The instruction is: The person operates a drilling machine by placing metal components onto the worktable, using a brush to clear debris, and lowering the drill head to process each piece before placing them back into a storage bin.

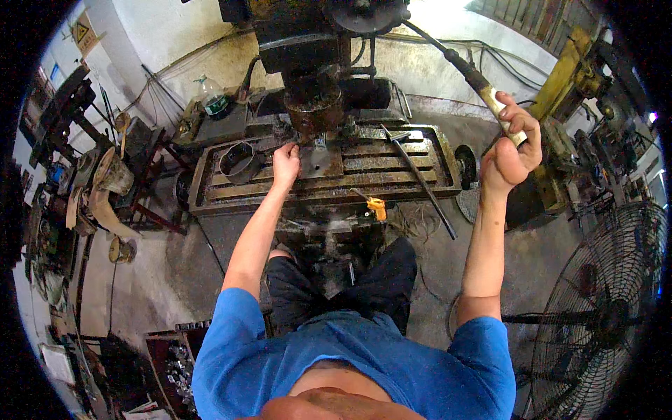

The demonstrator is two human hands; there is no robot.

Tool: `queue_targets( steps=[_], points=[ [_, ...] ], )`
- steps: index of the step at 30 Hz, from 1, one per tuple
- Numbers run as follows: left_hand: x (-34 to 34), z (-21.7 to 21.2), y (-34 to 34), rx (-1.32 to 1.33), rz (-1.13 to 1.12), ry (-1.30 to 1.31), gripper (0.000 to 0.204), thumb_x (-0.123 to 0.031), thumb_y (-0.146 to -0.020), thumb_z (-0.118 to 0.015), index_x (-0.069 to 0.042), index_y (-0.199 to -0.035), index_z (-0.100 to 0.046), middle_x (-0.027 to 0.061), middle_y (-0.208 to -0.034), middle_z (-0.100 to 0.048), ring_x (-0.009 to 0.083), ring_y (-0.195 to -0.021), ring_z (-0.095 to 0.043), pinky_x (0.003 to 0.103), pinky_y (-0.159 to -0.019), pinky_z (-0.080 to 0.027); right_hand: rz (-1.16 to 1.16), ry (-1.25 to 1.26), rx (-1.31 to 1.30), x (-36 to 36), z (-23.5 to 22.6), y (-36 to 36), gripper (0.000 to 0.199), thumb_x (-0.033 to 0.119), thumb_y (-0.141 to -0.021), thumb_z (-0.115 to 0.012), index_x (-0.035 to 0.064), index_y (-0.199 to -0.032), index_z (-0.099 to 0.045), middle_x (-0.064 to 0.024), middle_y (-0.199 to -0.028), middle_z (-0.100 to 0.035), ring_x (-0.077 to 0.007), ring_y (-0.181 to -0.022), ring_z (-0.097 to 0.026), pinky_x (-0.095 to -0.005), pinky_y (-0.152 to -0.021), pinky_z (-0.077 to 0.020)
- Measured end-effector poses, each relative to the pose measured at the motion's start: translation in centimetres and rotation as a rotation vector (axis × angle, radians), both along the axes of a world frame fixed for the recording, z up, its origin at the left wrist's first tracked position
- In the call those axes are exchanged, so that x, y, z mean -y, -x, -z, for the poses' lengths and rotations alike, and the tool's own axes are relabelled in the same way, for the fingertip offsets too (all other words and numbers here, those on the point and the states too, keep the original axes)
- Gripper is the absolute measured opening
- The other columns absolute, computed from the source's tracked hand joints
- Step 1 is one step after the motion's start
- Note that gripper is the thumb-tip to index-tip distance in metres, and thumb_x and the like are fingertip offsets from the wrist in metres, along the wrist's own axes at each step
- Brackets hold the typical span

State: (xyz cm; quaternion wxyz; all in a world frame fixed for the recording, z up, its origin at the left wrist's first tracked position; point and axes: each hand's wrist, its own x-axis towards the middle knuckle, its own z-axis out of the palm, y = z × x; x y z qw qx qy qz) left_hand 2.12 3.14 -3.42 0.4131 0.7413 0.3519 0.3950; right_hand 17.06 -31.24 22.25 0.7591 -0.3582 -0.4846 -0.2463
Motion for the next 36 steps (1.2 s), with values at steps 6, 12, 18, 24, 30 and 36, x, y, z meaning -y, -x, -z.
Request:
queue_targets(
  steps=[6, 12, 18, 24, 30, 36],
  points=[
    [1.1, -1.6, 0.8, -0.011, 0.035, 0.033, 0.027, -0.015, -0.084, -0.051, 0.005, -0.1, -0.059, 0.0209, -0.09, -0.063, 0.0294, -0.086, -0.062, 0.035, -0.074, -0.046, 0.01, 0.029, -0.017, 0.3, 1.3, 0.0, 0.016, 0.009, -0.057, -0.044, 0.0016, -0.071, -0.042, -0.0148, -0.083, -0.05, -0.0338, -0.099, -0.049, -0.0486, -0.097, -0.0253],
    [1.7, -1.9, 2.2, 0.035, 0.075, 0.064, 0.025, -0.014, -0.083, -0.052, 0.005, -0.098, -0.06, 0.0179, -0.08, -0.064, 0.0223, -0.072, -0.061, 0.033, -0.065, -0.046, -0.009, 0.052, -0.028, 0.5, 2.2, -0.1, 0.014, 0.011, -0.059, -0.047, 0.0027, -0.069, -0.042, -0.0141, -0.083, -0.05, -0.0335, -0.101, -0.048, -0.0481, -0.097, -0.0249],
    [3.1, -2.6, 4.9, 0.037, 0.131, 0.101, 0.024, -0.014, -0.085, -0.05, 0.004, -0.098, -0.06, 0.0095, -0.061, -0.058, 0.0133, -0.044, -0.05, 0.03, -0.044, -0.04, -0.01, 0.043, -0.026, 0.5, 3.3, -0.4, 0.011, 0.008, -0.059, -0.045, 0.0026, -0.068, -0.042, -0.0138, -0.083, -0.051, -0.0334, -0.101, -0.048, -0.0479, -0.096, -0.0249],
    [5.0, -3.9, 7.0, 0.026, 0.2, 0.195, 0.024, -0.014, -0.088, -0.047, 0.002, -0.102, -0.058, 0.0043, -0.053, -0.051, 0.0102, -0.037, -0.044, 0.027, -0.036, -0.035, -0.072, 0.026, -0.057, 0.4, 4.4, -0.5, 0.009, 0.006, -0.057, -0.043, 0.0024, -0.065, -0.043, -0.0137, -0.083, -0.052, -0.034, -0.102, -0.048, -0.0467, -0.097, -0.025],
    [5.3, -4.4, 7.6, -0.005, 0.242, 0.166, 0.026, -0.013, -0.09, -0.045, 0.002, -0.107, -0.055, 0.0021, -0.053, -0.048, 0.0097, -0.038, -0.045, 0.026, -0.036, -0.036, -0.077, 0.038, -0.074, 0.5, 5.6, -0.7, 0.008, 0.006, -0.058, -0.043, 0.0021, -0.064, -0.042, -0.0131, -0.082, -0.053, -0.0344, -0.105, -0.047, -0.0477, -0.097, -0.0244],
    [5.3, -4.6, 6.9, -0.049, 0.24, 0.064, 0.027, -0.013, -0.089, -0.046, 0.004, -0.109, -0.054, 0.0056, -0.058, -0.053, 0.0115, -0.045, -0.052, 0.026, -0.041, -0.041, -0.055, 0.031, -0.076, 0.5, 5.9, -0.8, 0.009, 0.01, -0.06, -0.047, 0.0021, -0.062, -0.042, -0.012, -0.079, -0.053, -0.0349, -0.101, -0.049, -0.0464, -0.095, -0.0268]
  ],
)
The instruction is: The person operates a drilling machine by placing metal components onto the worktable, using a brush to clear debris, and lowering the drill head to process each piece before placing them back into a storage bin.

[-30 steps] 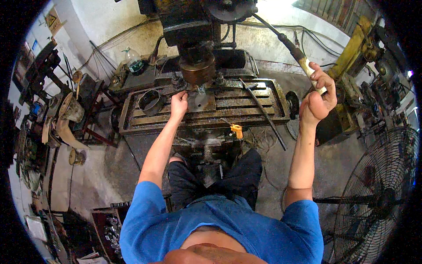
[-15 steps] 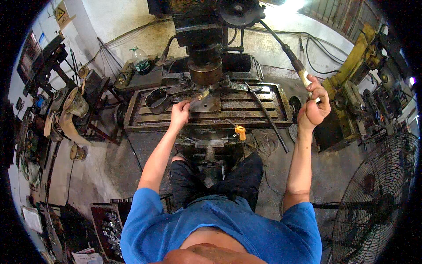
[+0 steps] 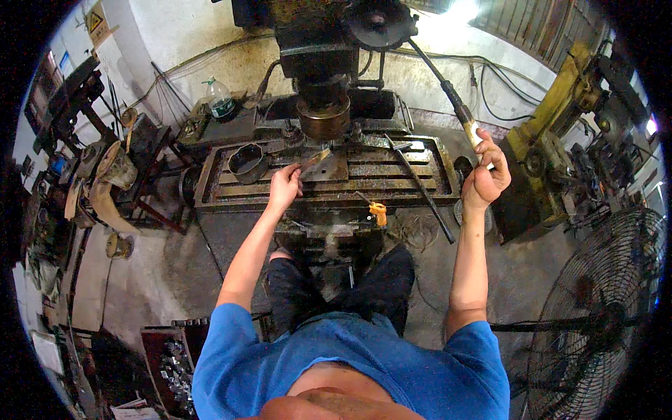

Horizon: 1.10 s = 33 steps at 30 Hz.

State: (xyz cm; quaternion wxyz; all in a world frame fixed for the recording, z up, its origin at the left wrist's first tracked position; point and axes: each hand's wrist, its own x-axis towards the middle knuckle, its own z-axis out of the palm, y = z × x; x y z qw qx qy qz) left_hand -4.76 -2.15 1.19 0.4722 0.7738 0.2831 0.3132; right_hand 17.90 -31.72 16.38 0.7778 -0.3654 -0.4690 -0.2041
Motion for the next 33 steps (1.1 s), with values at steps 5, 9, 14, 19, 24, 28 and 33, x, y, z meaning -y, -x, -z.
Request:
queue_targets(
  steps=[5, 9, 14, 19, 24, 28, 33],
  points=[
    [-1.1, 1.3, -1.0, 0.016, -0.004, -0.112, 0.027, -0.012, -0.088, -0.046, 0.004, -0.109, -0.054, 0.0072, -0.063, -0.056, 0.0124, -0.048, -0.054, 0.027, -0.046, -0.044, 0.045, 0.024, 0.018, 0.1, -0.7, 0.1, 0.013, 0.012, -0.061, -0.049, 0.001, -0.063, -0.043, -0.012, -0.078, -0.053, -0.0351, -0.101, -0.05, -0.0451, -0.093, -0.0285],
    [-0.8, 0.7, -1.5, 0.038, -0.007, -0.063, 0.027, -0.012, -0.088, -0.046, 0.003, -0.108, -0.054, 0.0077, -0.065, -0.056, 0.0124, -0.048, -0.055, 0.027, -0.047, -0.044, 0.079, 0.022, 0.018, 0.0, -1.5, 0.3, 0.009, 0.009, -0.058, -0.045, 0.0012, -0.062, -0.042, -0.0116, -0.078, -0.053, -0.0368, -0.1, -0.051, -0.0474, -0.094, -0.0285],
    [-1.7, 2.4, -2.5, 0.026, -0.042, -0.259, 0.025, -0.014, -0.086, -0.049, 0.001, -0.106, -0.055, 0.0069, -0.061, -0.055, 0.0131, -0.046, -0.054, 0.027, -0.047, -0.043, 0.107, 0.035, 0.075, -0.1, -2.9, 0.5, 0.006, 0.005, -0.056, -0.04, 0.0033, -0.061, -0.038, -0.0108, -0.076, -0.052, -0.0396, -0.102, -0.05, -0.0521, -0.096, -0.0256],
    [-1.4, 2.6, -3.0, 0.032, -0.065, -0.164, 0.025, -0.018, -0.084, -0.051, -0.002, -0.102, -0.058, 0.014, -0.077, -0.059, 0.0257, -0.069, -0.058, 0.034, -0.062, -0.045, 0.086, 0.017, 0.108, -0.3, -4.1, 0.4, 0.007, 0.004, -0.056, -0.04, 0.0048, -0.062, -0.037, -0.0095, -0.076, -0.051, -0.042, -0.104, -0.049, -0.056, -0.097, -0.0222],
    [-0.8, 1.2, -3.0, 0.009, -0.074, -0.106, 0.026, -0.021, -0.083, -0.052, -0.003, -0.101, -0.059, 0.0179, -0.086, -0.062, 0.0323, -0.081, -0.06, 0.038, -0.07, -0.046, 0.135, 0.007, 0.172, -0.5, -5.8, 0.5, 0.013, 0.008, -0.06, -0.048, 0.0058, -0.062, -0.035, -0.0098, -0.075, -0.051, -0.0439, -0.104, -0.048, -0.0553, -0.097, -0.0238],
    [-1.5, 2.2, -3.7, 0.061, -0.068, -0.163, 0.027, -0.018, -0.086, -0.05, 0.0, -0.105, -0.057, 0.0133, -0.076, -0.06, 0.0212, -0.059, -0.056, 0.032, -0.056, -0.044, 0.154, 0.0, 0.21, -0.5, -6.7, -0.6, 0.014, 0.009, -0.06, -0.049, 0.0054, -0.061, -0.035, -0.0101, -0.072, -0.051, -0.0434, -0.102, -0.05, -0.0555, -0.095, -0.0262],
    [-2.1, 2.8, -4.5, 0.159, -0.098, -0.451, 0.026, -0.016, -0.087, -0.049, 0.001, -0.105, -0.056, 0.0114, -0.074, -0.06, 0.0168, -0.051, -0.056, 0.03, -0.052, -0.043, 0.17, 0.006, 0.253, -0.4, -8.8, -1.1, 0.008, 0.005, -0.059, -0.044, 0.0043, -0.062, -0.036, -0.0106, -0.071, -0.051, -0.0384, -0.092, -0.053, -0.0563, -0.094, -0.0283]
  ],
)
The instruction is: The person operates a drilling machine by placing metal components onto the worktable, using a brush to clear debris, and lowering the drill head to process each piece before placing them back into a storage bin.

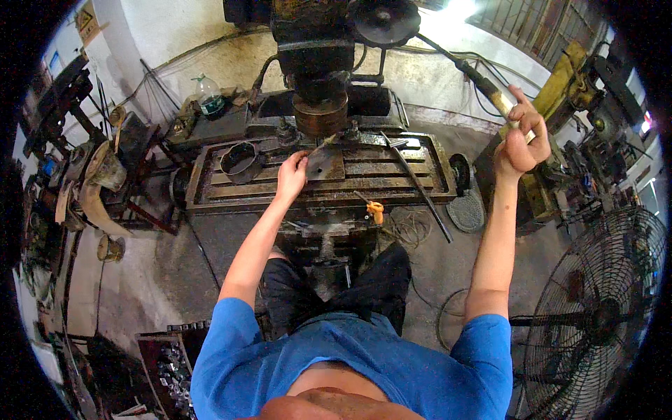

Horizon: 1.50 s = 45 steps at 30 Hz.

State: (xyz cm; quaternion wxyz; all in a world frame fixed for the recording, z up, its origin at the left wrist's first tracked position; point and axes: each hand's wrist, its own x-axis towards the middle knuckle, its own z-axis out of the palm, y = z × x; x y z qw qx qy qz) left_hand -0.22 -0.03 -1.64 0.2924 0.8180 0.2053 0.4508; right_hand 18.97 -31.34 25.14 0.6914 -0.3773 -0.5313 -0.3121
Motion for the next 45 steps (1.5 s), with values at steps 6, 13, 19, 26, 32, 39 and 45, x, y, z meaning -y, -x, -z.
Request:
queue_targets(
  steps=[6, 13, 19, 26, 32, 39, 45],
  points=[
    [0.1, 0.2, -1.2, -0.015, 0.007, 0.212, 0.022, -0.013, -0.085, -0.05, 0.0, -0.102, -0.057, 0.013, -0.078, -0.061, 0.019, -0.056, -0.058, 0.031, -0.057, -0.045, 0.076, 0.083, 0.092, 0.6, -5.3, -1.1, 0.01, 0.008, -0.069, -0.046, 0.0013, -0.065, -0.04, -0.011, -0.072, -0.052, -0.0349, -0.093, -0.054, -0.0497, -0.094, -0.0317],
    [0.3, -1.6, 0.9, -0.004, -0.139, 0.237, 0.02, -0.01, -0.082, -0.052, -0.002, -0.098, -0.06, 0.0191, -0.088, -0.061, 0.0346, -0.084, -0.058, 0.039, -0.072, -0.045, 0.156, 0.155, 0.596, 0.0, -12.4, -5.5, 0.007, -0.004, -0.08, -0.051, -0.003, -0.08, -0.059, -0.012, -0.08, -0.057, -0.0275, -0.082, -0.059, -0.0402, -0.082, -0.0448],
    [-0.9, -2.3, 6.4, -0.141, -0.112, 0.135, 0.021, -0.012, -0.081, -0.053, -0.002, -0.097, -0.06, 0.0195, -0.087, -0.061, 0.0322, -0.082, -0.059, 0.037, -0.071, -0.045, 0.543, 0.135, 0.27, 1.3, -10.9, -2.9, 0.03, 0.006, -0.078, -0.049, -0.0101, -0.104, -0.049, -0.0183, -0.099, -0.057, -0.0266, -0.101, -0.052, -0.0382, -0.094, -0.0369],
    [-5.3, -4.8, 12.3, -0.114, -0.37, -0.11, 0.02, -0.012, -0.083, -0.05, -0.004, -0.099, -0.059, 0.0185, -0.085, -0.059, 0.0352, -0.078, -0.058, 0.042, -0.066, -0.045, -0.058, 0.948, -0.507, 1.9, 16.2, 4.9, 0.033, -0.001, -0.061, -0.048, -0.0033, -0.091, -0.061, -0.0082, -0.078, -0.062, -0.0158, -0.076, -0.059, -0.0267, -0.068, -0.0462],
    [-6.4, -5.0, 13.9, -0.77, -0.384, -0.242, 0.029, -0.023, -0.079, -0.053, -0.012, -0.106, -0.057, 0.0181, -0.076, -0.061, 0.0346, -0.069, -0.06, 0.046, -0.063, -0.048, -0.232, 1.186, -1.189, -1.7, 36.4, 3.3, 0.025, 0.015, -0.062, -0.058, -0.0019, -0.081, -0.06, -0.0038, -0.072, -0.057, -0.0142, -0.066, -0.052, -0.0291, -0.061, -0.0424],
    [-5.1, -5.9, 16.2, -0.676, -0.428, -0.172, 0.042, -0.032, -0.079, -0.056, -0.012, -0.116, -0.052, 0.0158, -0.075, -0.062, 0.0331, -0.073, -0.06, 0.043, -0.063, -0.047, 0.014, 1.108, -0.9, -4.8, 43.0, 5.1, 0.015, 0.011, -0.067, -0.056, 0.0032, -0.08, -0.053, -0.0011, -0.061, -0.05, -0.01, -0.045, -0.043, -0.028, -0.042, -0.0342],
    [-6.9, -2.9, 30.4, -0.355, -0.528, 0.013, 0.033, -0.017, -0.079, -0.057, -0.005, -0.11, -0.056, 0.0181, -0.078, -0.063, 0.0276, -0.073, -0.062, 0.036, -0.062, -0.047, -0.531, 0.676, -0.997, -2.9, 28.2, 8.1, 0.037, 0.01, -0.065, -0.06, 0.0023, -0.1, -0.052, -0.0064, -0.074, -0.056, -0.0104, -0.048, -0.052, -0.0229, -0.04, -0.0395]
  ],
)
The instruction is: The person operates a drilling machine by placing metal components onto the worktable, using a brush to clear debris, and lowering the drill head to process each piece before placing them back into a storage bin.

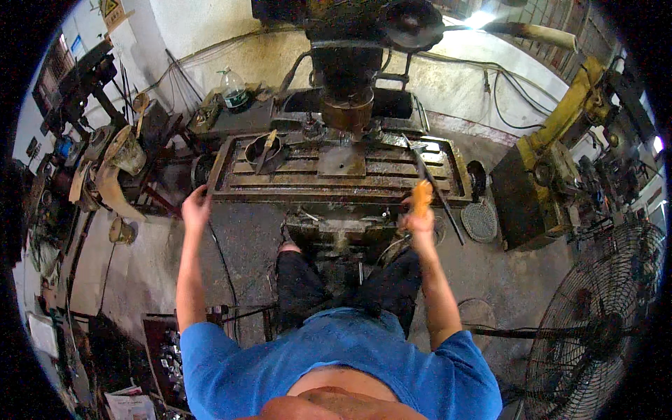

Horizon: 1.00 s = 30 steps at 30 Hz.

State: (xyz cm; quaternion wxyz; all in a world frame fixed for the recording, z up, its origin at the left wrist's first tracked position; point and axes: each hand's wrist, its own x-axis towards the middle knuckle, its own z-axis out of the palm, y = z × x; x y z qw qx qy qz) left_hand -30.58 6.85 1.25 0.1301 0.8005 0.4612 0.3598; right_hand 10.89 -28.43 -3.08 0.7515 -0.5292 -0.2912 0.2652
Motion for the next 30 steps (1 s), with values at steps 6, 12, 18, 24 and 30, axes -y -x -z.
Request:
queue_targets(
  steps=[6, 12, 18, 24, 30],
  points=[
    [3.3, -0.1, 14.6, 0.472, -0.288, 0.294, 0.031, -0.003, -0.077, -0.051, 0.002, -0.108, -0.057, 0.0072, -0.067, -0.059, 0.0085, -0.057, -0.049, 0.024, -0.054, -0.042, -0.058, 0.631, 0.997, -2.5, -12.6, 3.2, 0.045, 0.016, -0.056, -0.06, -0.0019, -0.097, -0.057, -0.0167, -0.079, -0.062, -0.0325, -0.066, -0.059, -0.0349, -0.066, -0.0486],
    [6.3, 5.1, 32.4, 0.516, -0.453, 0.124, 0.041, 0.001, -0.071, -0.05, 0.002, -0.112, -0.055, 0.0075, -0.069, -0.059, 0.0099, -0.057, -0.049, 0.023, -0.054, -0.041, -0.059, 1.179, 1.382, -9.2, -8.9, 1.6, 0.028, 0.026, -0.062, -0.057, 0.0015, -0.072, -0.064, -0.0199, -0.076, -0.062, -0.033, -0.072, -0.062, -0.0408, -0.066, -0.0496],
    [14.3, 5.3, 40.5, 0.612, -0.671, 0.366, 0.034, 0.002, -0.073, -0.052, 0.008, -0.107, -0.054, 0.0047, -0.072, -0.054, 0.0098, -0.063, -0.051, 0.023, -0.055, -0.044, 0.033, 1.26, 1.341, -15.2, -9.3, 0.3, 0.031, 0.025, -0.068, -0.052, 0.0024, -0.084, -0.064, -0.0184, -0.089, -0.063, -0.0319, -0.083, -0.062, -0.0396, -0.074, -0.0496],
    [19.7, 7.3, 42.2, 0.668, -0.862, 0.458, 0.028, -0.01, -0.078, -0.06, 0.008, -0.099, -0.058, 0.0142, -0.086, -0.062, 0.0168, -0.073, -0.059, 0.028, -0.062, -0.049, -0.214, 1.225, 1.356, -10.5, -9.4, 4.9, 0.028, 0.03, -0.06, -0.062, 0.0043, -0.073, -0.061, -0.0207, -0.077, -0.061, -0.0346, -0.072, -0.06, -0.0425, -0.065, -0.0472],
    [16.6, 8.0, 41.3, 0.606, -0.741, 0.494, 0.025, -0.01, -0.077, -0.059, 0.007, -0.096, -0.059, 0.0093, -0.074, -0.06, 0.0139, -0.061, -0.058, 0.025, -0.05, -0.047, 0.023, 1.232, 1.291, -6.4, -8.5, -3.0, 0.031, 0.023, -0.067, -0.054, -0.0056, -0.08, -0.057, -0.0283, -0.082, -0.058, -0.0426, -0.081, -0.056, -0.0484, -0.071, -0.0432]
  ],
)
